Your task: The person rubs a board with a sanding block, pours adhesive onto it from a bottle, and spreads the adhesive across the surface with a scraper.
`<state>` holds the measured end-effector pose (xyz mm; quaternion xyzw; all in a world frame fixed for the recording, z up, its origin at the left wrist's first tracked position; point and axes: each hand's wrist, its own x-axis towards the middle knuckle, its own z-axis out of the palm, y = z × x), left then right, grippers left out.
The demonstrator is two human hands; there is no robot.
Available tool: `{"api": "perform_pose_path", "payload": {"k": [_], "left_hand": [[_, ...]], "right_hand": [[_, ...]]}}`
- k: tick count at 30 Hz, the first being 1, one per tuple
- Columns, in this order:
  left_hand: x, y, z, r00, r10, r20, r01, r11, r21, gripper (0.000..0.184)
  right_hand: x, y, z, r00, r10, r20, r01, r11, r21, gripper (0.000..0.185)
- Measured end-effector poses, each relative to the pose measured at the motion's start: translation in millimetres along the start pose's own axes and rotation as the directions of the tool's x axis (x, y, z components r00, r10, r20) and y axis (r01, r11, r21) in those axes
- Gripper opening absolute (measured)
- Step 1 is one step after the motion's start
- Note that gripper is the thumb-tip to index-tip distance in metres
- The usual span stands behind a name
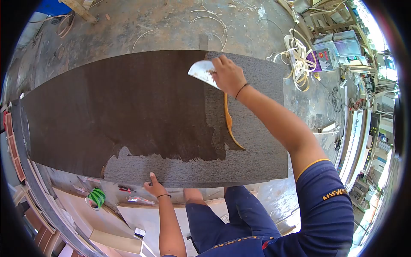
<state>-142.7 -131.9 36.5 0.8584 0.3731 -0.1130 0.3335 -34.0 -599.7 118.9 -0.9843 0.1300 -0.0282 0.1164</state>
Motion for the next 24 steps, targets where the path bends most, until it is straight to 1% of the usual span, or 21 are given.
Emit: {"api": "perform_pose_path", "payload": {"k": [1,2,3,5,6,7,9,10,11,13,14,16,17,19,21,22,23,24], "left_hand": [[-1.3,1.7,0.9,1.000,-0.004,-0.014,0.004,1.000,-0.019,0.057],[-2.8,2.8,1.5,1.000,-0.010,-0.029,0.009,0.999,-0.037,0.057],[-3.8,3.8,1.8,0.999,-0.010,-0.031,0.009,0.999,-0.040,0.057],[-4.2,4.4,-0.8,0.999,-0.025,-0.022,0.025,1.000,-0.019,0.058],[-5.0,3.8,-1.5,0.999,-0.025,-0.025,0.024,1.000,-0.020,0.058],[-4.3,3.5,-1.9,1.000,-0.022,-0.017,0.021,1.000,-0.005,0.059],[-2.7,3.7,-3.7,1.000,-0.006,-0.007,0.006,1.000,0.008,0.060],[-3.6,3.3,-3.0,1.000,0.000,-0.027,0.000,1.000,0.007,0.061],[-4.8,3.2,-1.5,0.999,0.006,-0.044,-0.005,1.000,0.006,0.062],[-0.4,-1.6,-1.8,0.999,0.002,-0.033,-0.002,1.000,0.012,0.063],[0.3,-1.8,-2.5,0.999,-0.014,-0.030,0.014,0.999,0.028,0.064],[-1.1,-2.0,-3.9,0.999,-0.008,-0.040,0.010,0.999,0.047,0.066],[-1.7,0.3,-3.3,0.999,-0.001,-0.053,0.004,0.998,0.057,0.067],[-1.0,1.2,-3.9,0.999,-0.005,-0.044,0.007,0.999,0.043,0.068],[-1.0,-1.2,-5.2,0.999,-0.008,-0.036,0.009,0.999,0.040,0.069],[0.3,-2.0,-4.5,0.999,0.001,-0.046,0.001,0.999,0.044,0.070],[1.3,-1.0,-3.4,0.998,0.011,-0.057,-0.008,0.999,0.045,0.070],[0.9,1.4,-3.8,0.999,0.021,-0.051,-0.018,0.998,0.053,0.070]], "right_hand": [[9.0,6.4,-1.0,0.999,0.039,-0.011,-0.039,0.999,-0.009,0.026],[16.7,13.0,-3.2,0.997,0.070,0.025,-0.070,0.998,-0.001,0.029],[24.3,19.2,-4.2,0.997,0.068,0.023,-0.068,0.998,0.000,0.029],[38.2,31.8,-3.5,0.996,0.091,-0.024,-0.091,0.996,-0.021,0.029],[45.1,38.8,-1.5,0.992,0.087,-0.093,-0.091,0.995,-0.037,0.030],[51.5,42.7,-2.6,0.991,0.088,-0.098,-0.092,0.995,-0.035,0.030],[61.3,51.4,-6.4,0.984,0.137,-0.118,-0.142,0.989,-0.040,0.029],[66.7,56.7,-11.4,0.986,0.140,-0.092,-0.146,0.987,-0.069,0.030],[74.0,63.5,-17.8,0.984,0.143,-0.104,-0.151,0.986,-0.075,0.030],[83.1,75.8,-30.6,0.947,0.226,-0.229,-0.230,0.973,0.013,0.033],[80.3,73.1,-46.3,0.945,0.232,-0.231,-0.236,0.972,0.009,0.033],[68.0,65.8,-80.4,0.877,0.199,-0.437,-0.127,0.974,0.189,0.039],[54.3,58.4,-98.8,0.876,0.204,-0.437,-0.135,0.973,0.185,0.039],[7.5,39.1,-129.1,0.903,0.131,-0.410,-0.018,0.963,0.268,0.045],[-44.1,26.9,-131.9,0.972,0.110,-0.209,-0.030,0.935,0.353,0.048],[-69.5,21.4,-126.0,0.993,0.094,-0.071,-0.062,0.929,0.365,0.047],[-92.9,18.7,-114.1,0.995,0.074,0.066,-0.093,0.923,0.374,0.046],[-116.8,18.5,-93.8,0.978,0.092,0.186,-0.159,0.907,0.389,0.045]]}}
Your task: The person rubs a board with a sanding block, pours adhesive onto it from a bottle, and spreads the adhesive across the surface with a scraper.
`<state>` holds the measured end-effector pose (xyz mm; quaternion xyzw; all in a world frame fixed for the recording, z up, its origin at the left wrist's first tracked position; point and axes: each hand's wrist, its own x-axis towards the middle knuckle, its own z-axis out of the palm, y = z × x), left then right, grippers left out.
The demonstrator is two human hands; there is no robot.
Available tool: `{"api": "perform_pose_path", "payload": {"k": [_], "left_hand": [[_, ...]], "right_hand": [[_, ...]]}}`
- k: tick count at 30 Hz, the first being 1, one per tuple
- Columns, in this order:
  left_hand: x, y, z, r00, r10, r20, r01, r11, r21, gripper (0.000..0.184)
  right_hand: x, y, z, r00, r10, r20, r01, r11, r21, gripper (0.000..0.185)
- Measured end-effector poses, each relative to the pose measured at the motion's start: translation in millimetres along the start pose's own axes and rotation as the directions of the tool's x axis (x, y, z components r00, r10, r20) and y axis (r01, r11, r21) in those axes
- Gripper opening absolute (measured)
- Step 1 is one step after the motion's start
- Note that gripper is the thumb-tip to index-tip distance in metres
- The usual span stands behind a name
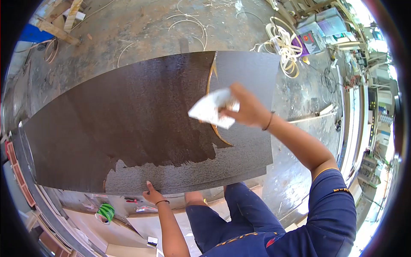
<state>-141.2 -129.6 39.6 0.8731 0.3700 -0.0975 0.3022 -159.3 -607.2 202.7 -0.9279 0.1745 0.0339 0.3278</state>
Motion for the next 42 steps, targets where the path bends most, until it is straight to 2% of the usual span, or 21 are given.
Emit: {"api": "perform_pose_path", "payload": {"k": [1,2,4,5,7,8,9,11,13,17,19,27,29,32,37,39,41,42], "left_hand": [[-1.4,2.8,-0.3,1.000,-0.010,-0.007,0.010,1.000,-0.023,0.065],[-2.3,4.7,-0.8,1.000,-0.021,-0.015,0.020,0.999,-0.043,0.060],[-1.2,4.8,-1.1,1.000,-0.004,-0.003,0.004,1.000,-0.015,0.064],[-0.1,4.4,-2.1,1.000,0.000,0.002,0.000,1.000,0.001,0.067],[-0.6,4.5,-3.3,1.000,0.020,0.003,-0.020,1.000,0.005,0.066],[-1.2,6.0,-3.3,1.000,0.029,0.005,-0.029,1.000,-0.007,0.064],[-0.7,6.8,-3.3,0.999,0.035,0.012,-0.035,0.999,-0.003,0.064],[1.1,5.5,-4.2,0.999,0.031,0.012,-0.031,0.999,0.015,0.062],[1.2,4.8,-3.8,1.000,0.022,0.020,-0.022,1.000,0.003,0.061],[-1.8,10.0,-4.4,1.000,0.022,0.013,-0.022,1.000,0.019,0.059],[-3.8,13.2,-6.6,1.000,0.022,0.013,-0.023,0.999,0.045,0.058],[0.7,5.6,-2.8,1.000,0.003,0.026,-0.003,1.000,-0.011,0.056],[2.4,5.7,-4.1,0.995,-0.064,0.074,0.067,0.997,-0.039,0.055],[-6.7,14.8,-3.4,0.999,-0.035,0.032,0.037,0.998,-0.055,0.055],[9.0,-4.9,-5.1,0.997,-0.066,0.047,0.068,0.997,-0.035,0.054],[13.1,-7.6,-1.8,0.998,-0.048,0.049,0.049,0.999,-0.021,0.054],[19.6,-17.6,0.4,0.998,-0.054,0.031,0.056,0.996,-0.063,0.055],[24.5,-25.7,0.5,1.000,0.016,0.020,-0.014,0.999,-0.052,0.057]], "right_hand": [[-14.3,15.7,21.6,0.993,0.062,0.104,-0.065,0.998,0.023,0.044],[-21.6,34.2,38.4,0.992,0.075,0.098,-0.078,0.997,0.029,0.044],[-29.1,56.3,56.5,0.955,0.175,0.239,-0.157,0.983,-0.094,0.037],[-29.6,62.7,56.4,0.953,0.188,0.237,-0.172,0.981,-0.084,0.037],[-27.8,68.2,47.6,0.987,0.159,-0.034,-0.163,0.973,-0.166,0.032],[-30.1,56.9,38.1,0.988,0.095,-0.122,-0.117,0.975,-0.189,0.022],[-40.6,55.7,42.3,0.987,0.104,-0.127,-0.127,0.974,-0.189,0.022],[-70.3,46.8,56.4,0.995,0.065,0.081,-0.040,0.959,-0.280,0.016],[-101.9,22.7,66.0,0.970,0.004,0.244,0.067,0.958,-0.280,0.013],[-93.4,33.1,81.5,0.970,-0.106,0.220,0.169,0.940,-0.295,0.015],[-62.0,42.6,80.3,0.988,-0.138,0.071,0.154,0.929,-0.336,0.017],[78.8,72.2,47.3,0.955,-0.138,-0.261,0.039,0.936,-0.350,0.022],[104.7,80.1,36.0,0.952,-0.114,-0.283,0.007,0.935,-0.354,0.023],[132.5,95.0,21.0,0.944,-0.083,-0.320,-0.050,0.922,-0.385,0.025],[166.3,113.2,-13.2,0.926,-0.037,-0.377,-0.143,0.888,-0.437,0.025],[170.2,118.8,-30.4,0.904,-0.044,-0.425,-0.156,0.891,-0.426,0.025],[164.4,105.1,-57.9,0.808,0.004,-0.589,-0.205,0.940,-0.274,0.031],[157.5,103.4,-66.4,0.745,-0.060,-0.665,-0.133,0.963,-0.236,0.036]]}}
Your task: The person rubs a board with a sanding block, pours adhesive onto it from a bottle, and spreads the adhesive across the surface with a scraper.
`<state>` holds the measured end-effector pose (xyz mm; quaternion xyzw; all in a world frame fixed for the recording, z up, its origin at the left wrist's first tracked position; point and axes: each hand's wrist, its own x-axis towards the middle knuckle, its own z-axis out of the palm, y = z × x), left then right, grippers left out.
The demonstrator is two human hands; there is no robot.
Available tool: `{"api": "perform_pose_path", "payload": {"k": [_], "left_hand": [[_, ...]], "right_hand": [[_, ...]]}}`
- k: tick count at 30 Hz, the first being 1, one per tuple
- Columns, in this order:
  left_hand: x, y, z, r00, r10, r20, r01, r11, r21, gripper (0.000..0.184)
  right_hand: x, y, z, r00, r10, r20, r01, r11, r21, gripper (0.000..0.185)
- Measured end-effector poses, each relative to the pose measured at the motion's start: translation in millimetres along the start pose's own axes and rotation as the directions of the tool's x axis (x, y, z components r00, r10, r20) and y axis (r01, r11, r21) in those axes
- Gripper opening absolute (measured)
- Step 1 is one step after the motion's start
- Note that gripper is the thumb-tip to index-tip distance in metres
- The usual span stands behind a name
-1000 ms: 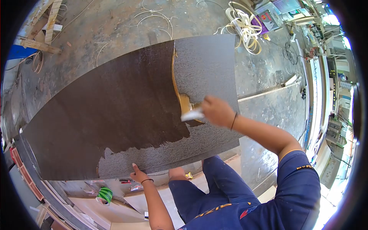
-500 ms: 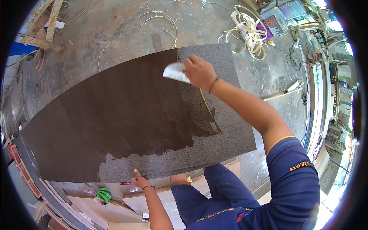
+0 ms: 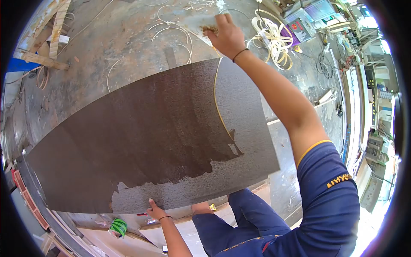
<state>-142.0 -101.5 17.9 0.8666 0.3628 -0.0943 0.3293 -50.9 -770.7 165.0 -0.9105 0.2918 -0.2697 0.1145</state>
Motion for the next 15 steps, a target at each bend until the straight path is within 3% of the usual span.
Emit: {"api": "perform_pose_path", "payload": {"k": [1,3,6,9,10,12,13,15], "left_hand": [[-2.2,3.0,-1.3,1.000,0.003,0.010,-0.003,1.000,0.003,0.057],[-13.2,21.4,-3.9,1.000,-0.030,0.007,0.030,0.998,0.047,0.058],[-24.1,37.0,-5.2,1.000,0.005,0.008,-0.006,0.996,0.086,0.059],[-19.6,34.2,-5.1,0.999,-0.012,0.035,0.009,0.996,0.090,0.059],[-18.1,33.6,-5.4,0.999,-0.004,0.034,0.001,0.995,0.095,0.059],[-16.4,33.2,-6.0,0.998,-0.050,0.037,0.048,0.998,0.041,0.060],[-18.6,36.0,-8.1,0.999,-0.043,0.030,0.041,0.998,0.051,0.060],[-25.9,45.0,-8.5,0.993,-0.106,0.055,0.106,0.994,0.003,0.061]], "right_hand": [[-2.6,-3.4,-15.8,1.000,0.005,-0.002,-0.005,1.000,-0.009,0.036],[-23.4,-21.4,-54.9,0.991,-0.049,-0.127,0.070,0.984,0.165,0.041],[-91.3,-41.3,-98.6,0.989,-0.008,0.148,-0.027,0.972,0.232,0.045],[-177.9,-30.6,-97.1,0.857,-0.011,0.515,-0.148,0.952,0.266,0.045],[-202.0,-14.9,-85.1,0.858,-0.003,0.513,-0.157,0.951,0.268,0.045],[-242.7,9.2,-67.3,0.708,0.119,0.697,-0.212,0.976,0.049,0.043],[-243.4,14.4,-68.5,0.705,0.122,0.699,-0.224,0.973,0.055,0.043],[-231.0,22.7,-72.6,0.811,0.343,0.473,-0.357,0.932,-0.062,0.037]]}}
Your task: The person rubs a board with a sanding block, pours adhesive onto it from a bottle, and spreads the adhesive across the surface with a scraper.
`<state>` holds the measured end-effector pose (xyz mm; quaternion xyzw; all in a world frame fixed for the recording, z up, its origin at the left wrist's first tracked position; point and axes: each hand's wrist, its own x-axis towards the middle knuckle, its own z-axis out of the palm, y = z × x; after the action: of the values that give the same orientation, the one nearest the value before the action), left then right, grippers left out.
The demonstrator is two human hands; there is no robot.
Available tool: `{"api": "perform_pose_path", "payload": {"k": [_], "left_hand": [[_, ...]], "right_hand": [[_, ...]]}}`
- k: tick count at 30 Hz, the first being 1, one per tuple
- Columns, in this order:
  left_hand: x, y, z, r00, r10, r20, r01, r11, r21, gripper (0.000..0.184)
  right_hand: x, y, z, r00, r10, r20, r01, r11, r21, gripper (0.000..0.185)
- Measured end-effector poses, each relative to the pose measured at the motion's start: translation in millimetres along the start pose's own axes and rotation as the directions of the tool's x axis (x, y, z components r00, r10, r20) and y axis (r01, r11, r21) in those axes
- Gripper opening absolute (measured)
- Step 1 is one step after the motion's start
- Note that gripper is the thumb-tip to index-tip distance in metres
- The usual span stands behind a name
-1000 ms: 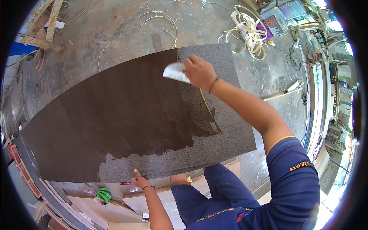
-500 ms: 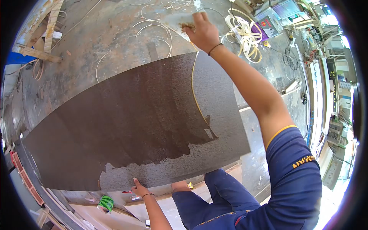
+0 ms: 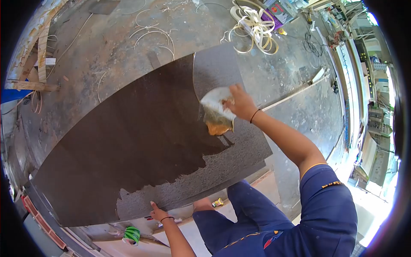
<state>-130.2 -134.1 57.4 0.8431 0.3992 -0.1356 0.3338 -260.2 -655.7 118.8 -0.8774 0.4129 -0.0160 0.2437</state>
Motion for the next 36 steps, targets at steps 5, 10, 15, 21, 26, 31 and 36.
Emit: {"api": "perform_pose_path", "payload": {"k": [5,10,15,21,26,31,36], "left_hand": [[-9.5,12.8,-3.1,0.998,-0.063,0.023,0.063,0.998,0.010,0.061],[7.0,1.5,1.0,0.994,-0.067,0.089,0.065,0.998,0.017,0.060],[20.5,-15.7,2.0,0.999,-0.012,-0.038,0.014,0.998,0.053,0.059],[44.4,-36.6,4.2,0.999,-0.036,-0.028,0.036,0.999,0.011,0.059],[23.5,-17.7,1.8,0.997,-0.076,-0.002,0.076,0.996,0.037,0.059],[16.2,-13.0,2.9,0.996,-0.089,-0.021,0.089,0.995,0.036,0.059],[14.3,-10.3,1.7,0.995,-0.098,-0.013,0.099,0.994,0.045,0.060]], "right_hand": [[-56.0,-20.4,-9.6,0.916,-0.369,0.156,0.390,0.909,-0.146,0.022],[-87.2,-23.7,25.4,0.865,-0.429,0.261,0.476,0.866,-0.152,0.018],[-10.9,-24.6,19.3,0.885,-0.460,0.065,0.463,0.862,-0.207,0.014],[84.8,-22.0,6.2,0.918,-0.389,-0.081,0.363,0.903,-0.231,0.022],[137.6,-14.9,-2.8,0.931,-0.350,-0.107,0.320,0.921,-0.224,0.030],[177.7,-11.6,-17.8,0.945,-0.293,-0.144,0.257,0.940,-0.223,0.029],[211.9,-1.0,-32.1,0.941,-0.188,-0.283,0.131,0.969,-0.209,0.031]]}}
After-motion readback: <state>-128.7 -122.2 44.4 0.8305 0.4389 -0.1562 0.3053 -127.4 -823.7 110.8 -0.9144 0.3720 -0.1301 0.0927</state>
